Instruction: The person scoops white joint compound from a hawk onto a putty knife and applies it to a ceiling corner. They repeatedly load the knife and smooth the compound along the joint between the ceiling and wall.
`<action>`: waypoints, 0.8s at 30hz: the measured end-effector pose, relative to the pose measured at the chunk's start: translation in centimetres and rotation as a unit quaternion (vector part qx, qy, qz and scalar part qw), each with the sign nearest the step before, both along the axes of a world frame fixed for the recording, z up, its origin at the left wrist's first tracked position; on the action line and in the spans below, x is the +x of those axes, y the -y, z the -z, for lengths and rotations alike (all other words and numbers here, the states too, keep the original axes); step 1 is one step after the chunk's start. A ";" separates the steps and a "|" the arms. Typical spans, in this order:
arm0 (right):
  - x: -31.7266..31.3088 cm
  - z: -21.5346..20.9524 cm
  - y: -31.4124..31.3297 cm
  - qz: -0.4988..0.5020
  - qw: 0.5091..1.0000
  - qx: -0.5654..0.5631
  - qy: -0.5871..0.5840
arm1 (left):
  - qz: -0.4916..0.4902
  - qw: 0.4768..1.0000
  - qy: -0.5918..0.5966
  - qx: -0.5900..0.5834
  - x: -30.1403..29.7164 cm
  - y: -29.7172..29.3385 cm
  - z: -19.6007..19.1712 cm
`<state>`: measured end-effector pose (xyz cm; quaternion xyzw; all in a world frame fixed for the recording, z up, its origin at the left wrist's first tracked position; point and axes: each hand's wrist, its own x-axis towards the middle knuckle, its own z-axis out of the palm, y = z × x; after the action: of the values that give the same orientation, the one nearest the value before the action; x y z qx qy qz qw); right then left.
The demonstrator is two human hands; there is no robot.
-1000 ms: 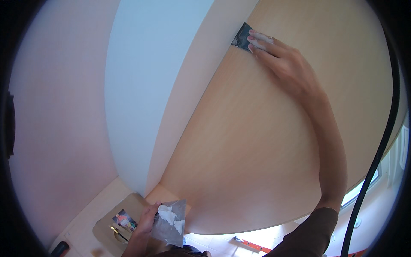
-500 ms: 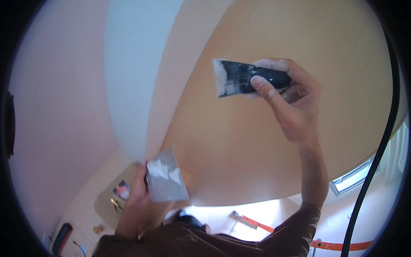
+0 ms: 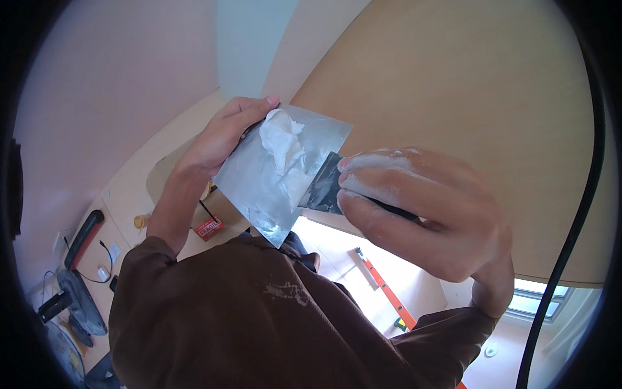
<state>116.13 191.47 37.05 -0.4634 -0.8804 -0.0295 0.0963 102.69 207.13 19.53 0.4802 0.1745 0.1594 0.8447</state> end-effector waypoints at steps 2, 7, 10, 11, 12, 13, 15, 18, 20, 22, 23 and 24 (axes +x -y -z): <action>0.2 0.2 0.3 -0.007 1.000 -0.013 -0.013 | 0.041 0.999 0.029 0.017 0.1 -0.1 0.1; -0.2 0.7 1.4 -0.013 1.000 -0.021 -0.014 | 0.014 0.999 0.034 -0.004 0.6 1.3 -0.7; -0.6 0.6 2.0 -0.005 1.000 -0.028 -0.007 | 0.029 0.999 0.036 0.003 0.5 1.5 -0.8; -0.7 0.7 2.2 -0.002 0.999 -0.035 -0.010 | 0.036 0.999 0.034 0.011 0.5 1.5 -0.7; -0.9 0.7 2.3 0.001 0.999 -0.042 -0.012 | 0.038 0.999 0.033 0.012 0.3 1.5 -0.8; -0.9 0.6 2.4 0.000 0.999 -0.050 -0.008 | 0.037 0.999 0.033 0.015 0.2 1.5 -0.9; -0.8 0.3 2.5 -0.004 0.998 -0.067 0.000 | 0.016 0.999 0.030 0.005 -0.1 1.6 -1.1; 0.2 -1.9 2.7 0.101 0.977 -0.181 -0.050 | -0.015 1.000 0.023 -0.016 0.4 2.0 -1.3; 1.6 -3.1 2.9 0.216 0.940 -0.192 -0.182 | -0.028 0.999 0.014 0.002 1.2 1.5 -0.5; 3.2 -4.1 3.7 0.319 0.882 -0.166 -0.305 | 0.006 0.999 -0.008 0.032 2.4 1.4 0.9; 3.9 -4.5 3.5 0.342 0.862 -0.157 -0.341 | 0.002 1.000 -0.010 0.012 2.5 1.5 1.7; 4.9 -5.0 3.2 0.358 0.842 -0.145 -0.376 | -0.005 1.000 -0.009 -0.006 2.8 1.5 2.2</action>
<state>121.06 188.27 42.08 -0.7303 -0.5439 0.2425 0.3348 105.47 205.63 17.35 0.4758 0.1854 0.1579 0.8452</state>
